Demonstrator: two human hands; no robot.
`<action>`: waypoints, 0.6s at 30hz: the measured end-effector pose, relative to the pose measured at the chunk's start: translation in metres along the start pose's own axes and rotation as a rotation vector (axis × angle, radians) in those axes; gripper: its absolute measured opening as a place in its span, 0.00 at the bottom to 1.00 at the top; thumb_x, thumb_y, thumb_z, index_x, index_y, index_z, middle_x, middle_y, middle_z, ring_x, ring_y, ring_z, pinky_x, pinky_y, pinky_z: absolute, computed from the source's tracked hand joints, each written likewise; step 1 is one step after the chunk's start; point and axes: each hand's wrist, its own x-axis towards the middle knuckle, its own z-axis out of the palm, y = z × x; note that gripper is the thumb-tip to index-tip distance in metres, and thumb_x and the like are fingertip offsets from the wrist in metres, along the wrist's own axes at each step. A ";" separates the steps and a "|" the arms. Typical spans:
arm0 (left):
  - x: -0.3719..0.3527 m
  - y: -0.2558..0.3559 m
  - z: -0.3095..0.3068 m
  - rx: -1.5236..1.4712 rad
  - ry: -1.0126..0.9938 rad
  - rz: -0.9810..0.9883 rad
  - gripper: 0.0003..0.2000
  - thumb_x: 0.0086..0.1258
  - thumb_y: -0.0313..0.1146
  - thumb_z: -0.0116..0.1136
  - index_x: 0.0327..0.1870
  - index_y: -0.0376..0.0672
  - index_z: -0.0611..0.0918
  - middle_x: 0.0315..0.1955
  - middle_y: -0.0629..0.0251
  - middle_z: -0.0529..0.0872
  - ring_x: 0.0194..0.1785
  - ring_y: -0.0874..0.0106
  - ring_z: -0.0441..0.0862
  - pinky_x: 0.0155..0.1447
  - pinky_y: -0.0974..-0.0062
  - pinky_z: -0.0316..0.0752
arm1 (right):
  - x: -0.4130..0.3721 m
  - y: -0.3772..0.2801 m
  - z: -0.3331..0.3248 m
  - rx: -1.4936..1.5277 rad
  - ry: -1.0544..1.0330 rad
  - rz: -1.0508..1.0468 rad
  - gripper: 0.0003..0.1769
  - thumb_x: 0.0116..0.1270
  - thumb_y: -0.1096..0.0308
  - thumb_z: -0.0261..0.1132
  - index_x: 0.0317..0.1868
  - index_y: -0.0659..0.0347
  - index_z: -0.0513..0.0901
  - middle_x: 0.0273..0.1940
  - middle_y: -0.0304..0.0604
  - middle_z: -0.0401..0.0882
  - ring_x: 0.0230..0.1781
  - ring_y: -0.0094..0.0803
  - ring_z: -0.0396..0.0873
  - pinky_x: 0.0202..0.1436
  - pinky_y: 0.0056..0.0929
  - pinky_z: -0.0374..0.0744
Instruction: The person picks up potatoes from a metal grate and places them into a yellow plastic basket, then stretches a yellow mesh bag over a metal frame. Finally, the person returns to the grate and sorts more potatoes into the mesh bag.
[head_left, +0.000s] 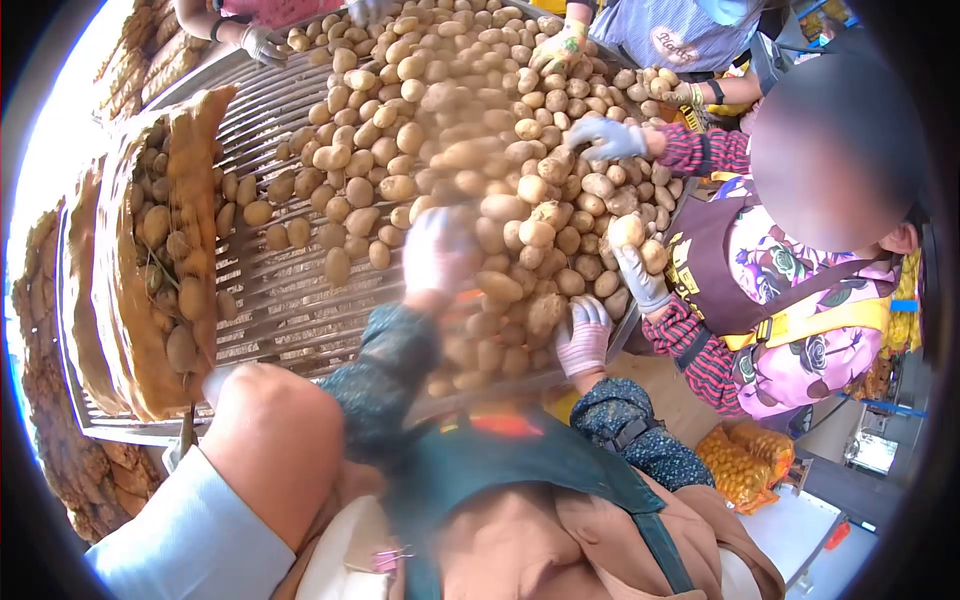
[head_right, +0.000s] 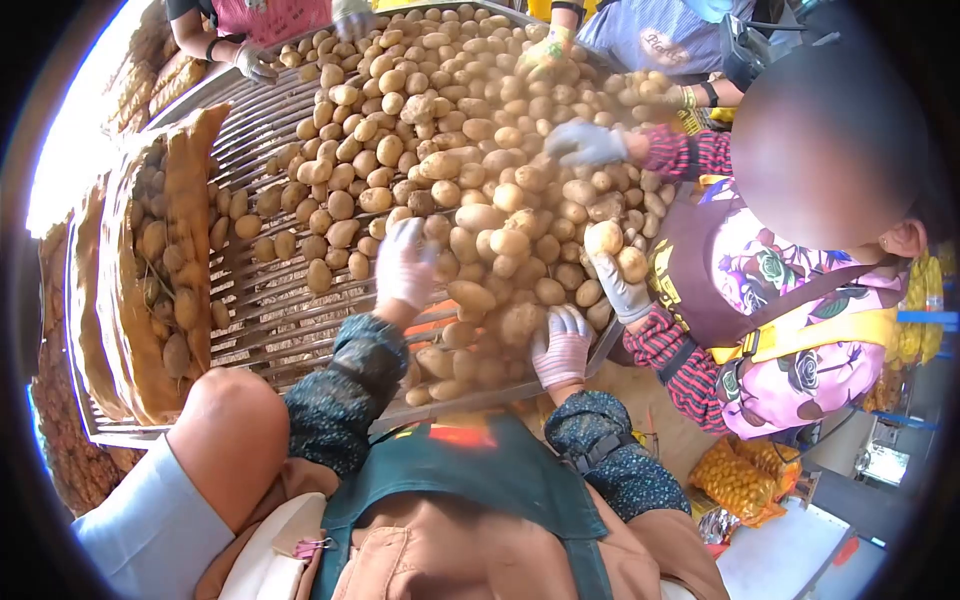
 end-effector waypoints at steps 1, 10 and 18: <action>0.001 0.002 -0.020 0.175 0.019 -0.009 0.21 0.60 0.31 0.63 0.57 0.40 0.81 0.50 0.53 0.82 0.54 0.50 0.79 0.59 0.56 0.76 | -0.002 0.002 0.000 0.003 -0.004 0.014 0.26 0.56 0.60 0.67 0.55 0.64 0.79 0.58 0.50 0.77 0.65 0.50 0.70 0.70 0.49 0.66; 0.054 -0.069 -0.009 0.830 -0.502 -0.185 0.34 0.68 0.38 0.62 0.76 0.54 0.64 0.56 0.53 0.80 0.57 0.58 0.82 0.56 0.59 0.79 | 0.004 -0.001 -0.007 0.046 -0.007 0.006 0.29 0.53 0.61 0.68 0.56 0.64 0.79 0.58 0.50 0.77 0.65 0.50 0.70 0.69 0.51 0.67; 0.003 -0.083 -0.030 -0.071 -0.142 -0.313 0.34 0.68 0.27 0.62 0.76 0.49 0.67 0.43 0.63 0.84 0.46 0.71 0.83 0.50 0.72 0.79 | 0.004 0.006 0.001 0.066 -0.021 0.016 0.30 0.51 0.60 0.69 0.55 0.62 0.79 0.58 0.49 0.77 0.66 0.49 0.70 0.68 0.50 0.67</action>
